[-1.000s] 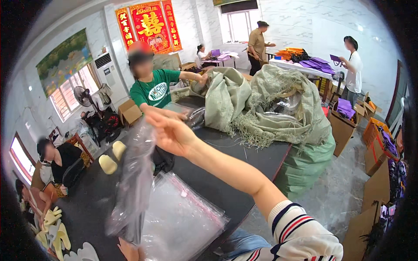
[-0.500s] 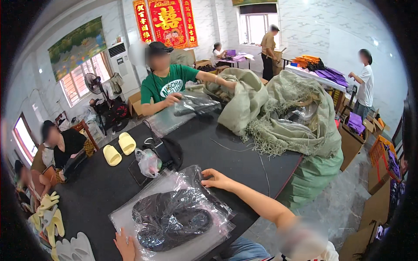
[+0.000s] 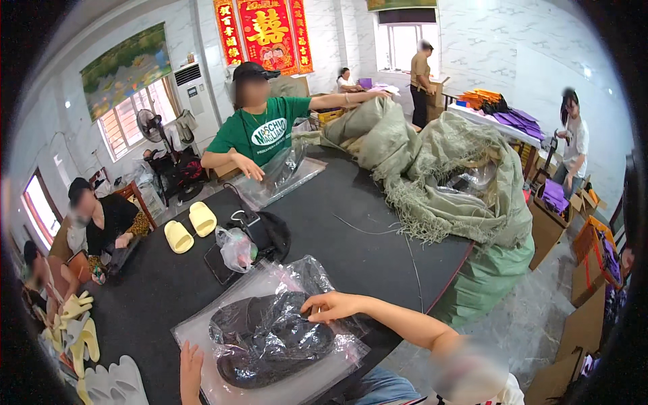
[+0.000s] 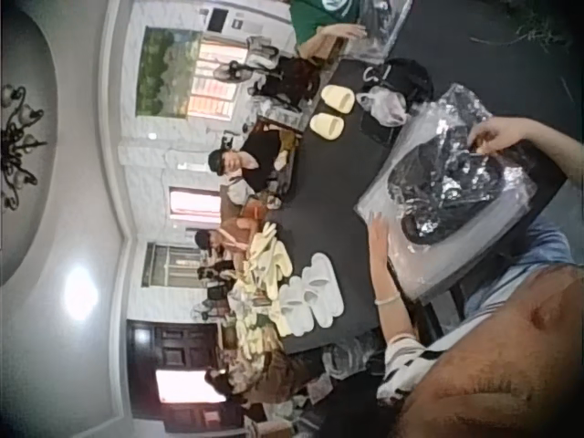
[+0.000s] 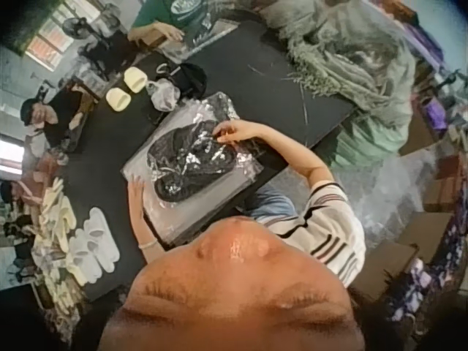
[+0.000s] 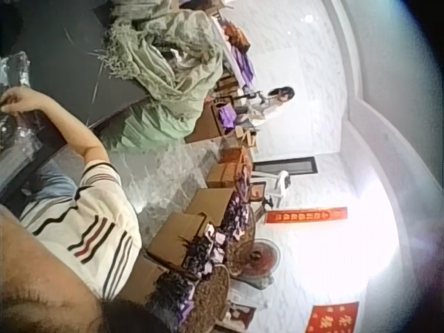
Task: The person places pairs of plastic slippers into clear plastic bags at a work table. They handle slippers of various colors, including black, yellow, and white, arranging them inside the bags. The person also moves a large green sack on the table to access more items.
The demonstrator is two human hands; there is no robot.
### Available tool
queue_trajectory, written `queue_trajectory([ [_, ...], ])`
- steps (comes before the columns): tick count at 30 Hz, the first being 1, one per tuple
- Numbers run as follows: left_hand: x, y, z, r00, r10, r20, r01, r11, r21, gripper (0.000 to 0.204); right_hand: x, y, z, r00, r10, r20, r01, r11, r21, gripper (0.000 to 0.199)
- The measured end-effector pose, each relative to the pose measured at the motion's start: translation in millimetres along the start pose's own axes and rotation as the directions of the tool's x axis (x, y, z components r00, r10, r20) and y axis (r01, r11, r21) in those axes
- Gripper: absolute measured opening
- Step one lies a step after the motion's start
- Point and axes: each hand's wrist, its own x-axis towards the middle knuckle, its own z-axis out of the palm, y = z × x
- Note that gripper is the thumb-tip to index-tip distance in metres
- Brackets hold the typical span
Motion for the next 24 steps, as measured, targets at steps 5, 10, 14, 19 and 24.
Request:
queue_trajectory([
  [5, 30, -20, 12, 0.997, 0.076, 0.009, -0.076, 0.979, 0.190, 0.063, -3, -1, -3, 0.989, -0.129, -0.075, 0.095, 0.933, -0.347, 0.036],
  [10, 29, -52, 25, 0.953, 0.304, 0.003, -0.298, 0.930, 0.214, 0.057, -20, -1, -32, 0.915, 0.152, -0.374, -0.370, 0.686, -0.627, 0.043],
  [14, 31, -53, 25, 0.972, 0.232, -0.027, -0.231, 0.972, 0.051, 0.057, -14, 4, -32, 0.885, 0.202, -0.420, -0.399, 0.793, -0.460, 0.054],
  [19, 32, -47, 25, 0.969, 0.247, 0.002, -0.247, 0.967, 0.060, 0.047, -6, 14, -23, 0.921, 0.161, -0.356, -0.236, 0.955, -0.180, 0.030],
  [24, 29, -37, 28, 0.976, 0.211, -0.049, -0.210, 0.977, 0.022, 0.042, -10, 38, -20, 0.941, -0.031, -0.338, -0.013, 0.992, -0.125, 0.016],
])
